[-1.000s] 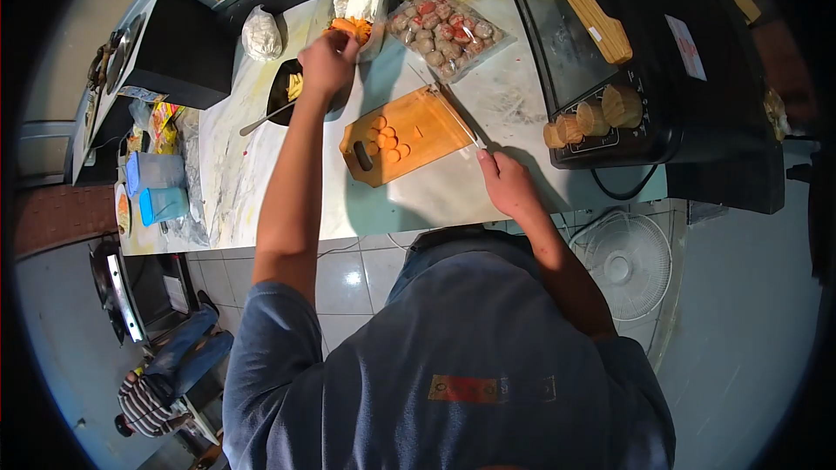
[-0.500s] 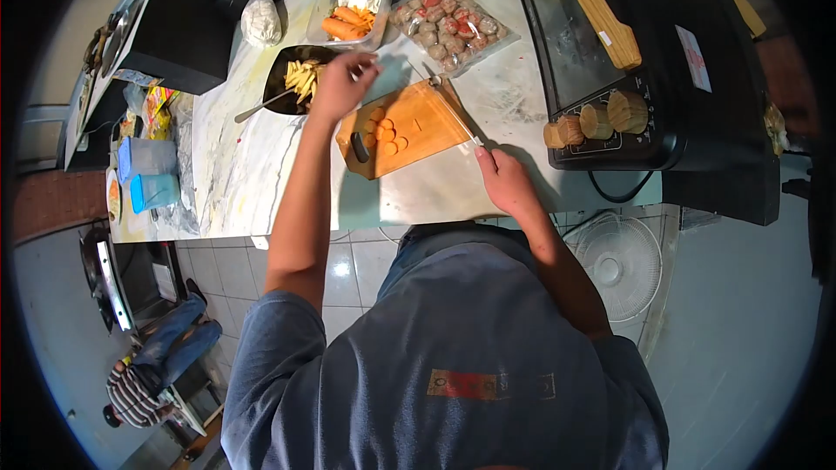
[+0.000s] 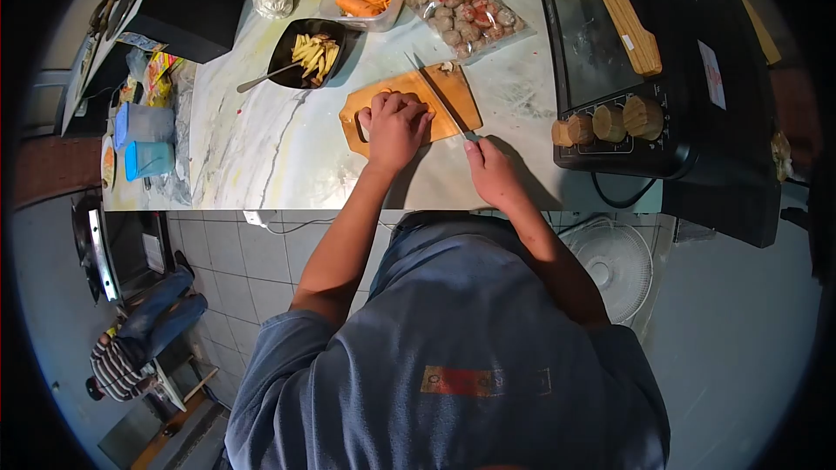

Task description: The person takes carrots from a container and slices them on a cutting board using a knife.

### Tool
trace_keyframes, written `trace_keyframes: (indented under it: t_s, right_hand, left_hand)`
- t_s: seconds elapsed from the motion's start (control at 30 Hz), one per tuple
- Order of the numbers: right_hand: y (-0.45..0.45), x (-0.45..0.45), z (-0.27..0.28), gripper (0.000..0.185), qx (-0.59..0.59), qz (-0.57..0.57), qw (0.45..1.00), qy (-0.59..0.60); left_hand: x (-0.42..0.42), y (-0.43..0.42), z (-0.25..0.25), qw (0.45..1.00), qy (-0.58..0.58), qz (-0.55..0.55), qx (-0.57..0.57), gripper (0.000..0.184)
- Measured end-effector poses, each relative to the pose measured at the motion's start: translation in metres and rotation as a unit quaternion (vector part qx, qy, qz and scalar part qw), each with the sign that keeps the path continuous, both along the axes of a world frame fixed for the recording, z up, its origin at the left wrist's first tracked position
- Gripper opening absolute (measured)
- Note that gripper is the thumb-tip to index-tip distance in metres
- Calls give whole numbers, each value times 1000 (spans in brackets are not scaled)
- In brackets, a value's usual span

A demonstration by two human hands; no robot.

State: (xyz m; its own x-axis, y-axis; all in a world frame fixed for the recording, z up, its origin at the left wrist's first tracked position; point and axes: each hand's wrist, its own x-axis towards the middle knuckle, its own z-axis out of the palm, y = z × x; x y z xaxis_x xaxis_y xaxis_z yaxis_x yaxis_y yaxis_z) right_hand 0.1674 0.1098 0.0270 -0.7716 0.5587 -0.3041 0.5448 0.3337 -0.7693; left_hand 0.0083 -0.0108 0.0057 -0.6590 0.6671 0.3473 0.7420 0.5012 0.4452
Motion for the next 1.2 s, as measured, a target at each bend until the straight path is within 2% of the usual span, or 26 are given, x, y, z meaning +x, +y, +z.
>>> trace_keyframes:
  t_s: [0.37,0.47,0.63,1.2]
  right_hand:
    - [-5,1,-5,43,2,36,999,-19]
    - [-6,0,-5,43,-13,23,1000,-10]
    - [-7,-2,-3,43,31,18,999,2]
    - [-9,-8,-3,43,71,32,997,-24]
  left_hand:
    - [11,0,-2,999,23,30,32,17]
    - [8,-1,-2,998,48,-18,26,18]
    - [6,0,-7,997,55,-37,33,15]
    - [8,0,-12,998,49,-18,43,12]
